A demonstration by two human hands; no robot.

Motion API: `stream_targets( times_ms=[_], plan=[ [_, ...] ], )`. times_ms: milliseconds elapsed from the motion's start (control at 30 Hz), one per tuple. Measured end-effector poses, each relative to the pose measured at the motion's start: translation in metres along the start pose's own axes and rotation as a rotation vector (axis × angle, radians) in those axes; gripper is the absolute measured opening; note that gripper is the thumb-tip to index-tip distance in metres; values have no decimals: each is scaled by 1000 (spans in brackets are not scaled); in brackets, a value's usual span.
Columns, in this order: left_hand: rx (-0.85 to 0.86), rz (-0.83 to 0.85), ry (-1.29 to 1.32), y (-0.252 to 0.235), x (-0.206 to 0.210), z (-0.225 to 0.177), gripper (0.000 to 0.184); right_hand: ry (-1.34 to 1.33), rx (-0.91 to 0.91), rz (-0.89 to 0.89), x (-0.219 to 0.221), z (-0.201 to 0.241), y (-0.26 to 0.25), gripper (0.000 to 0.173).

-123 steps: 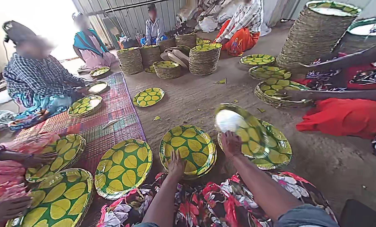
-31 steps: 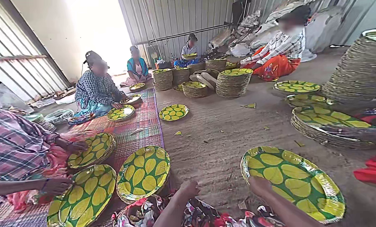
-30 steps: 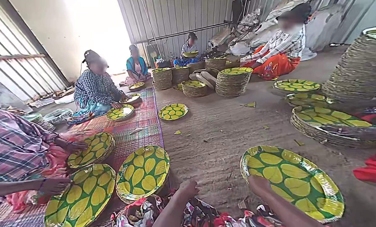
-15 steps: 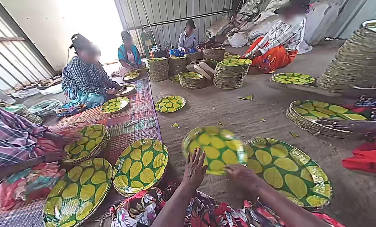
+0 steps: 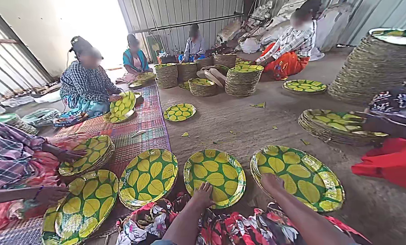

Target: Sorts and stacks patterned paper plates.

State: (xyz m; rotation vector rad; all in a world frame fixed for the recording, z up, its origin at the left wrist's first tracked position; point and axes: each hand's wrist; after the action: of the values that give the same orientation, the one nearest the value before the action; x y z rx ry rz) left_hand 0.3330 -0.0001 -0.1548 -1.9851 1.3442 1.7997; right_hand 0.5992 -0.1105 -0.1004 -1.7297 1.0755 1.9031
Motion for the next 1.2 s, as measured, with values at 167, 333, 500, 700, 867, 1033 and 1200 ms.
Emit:
stream_targets(
  times_ms=[167,333,500,700,867,1033,1200],
  plan=[
    [11,-200,114,4,-9,-2,70,-168,-191,-383,-15,-13,6,40],
    [87,-1084,121,-6,-23,-7,65,-224,-772,-344,-2,14,28,34],
    [-26,-254,49,-1,-8,2,70,103,-881,-5,28,21,9,45],
    [-24,-64,-9,-9,1,1,83,-23,-97,-22,8,6,-3,51],
    [-23,-65,-9,-11,1,3,84,-48,-25,-16,1,7,-3,35],
    [3,-395,110,-8,-6,3,77,-197,-257,-435,-15,-7,3,37],
    [93,-1078,66,-10,-19,-4,64,-107,-887,-313,2,18,27,27]
  ],
)
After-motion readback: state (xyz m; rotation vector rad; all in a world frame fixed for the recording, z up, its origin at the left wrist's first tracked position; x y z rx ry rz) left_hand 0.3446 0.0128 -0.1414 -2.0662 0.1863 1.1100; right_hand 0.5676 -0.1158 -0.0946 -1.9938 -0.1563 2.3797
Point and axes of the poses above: each hand's wrist, its own y-axis away from the middle knuckle, its own x-axis out of the palm, z = x × y, and after that the axes turned 8 degrees about -z, right-handed
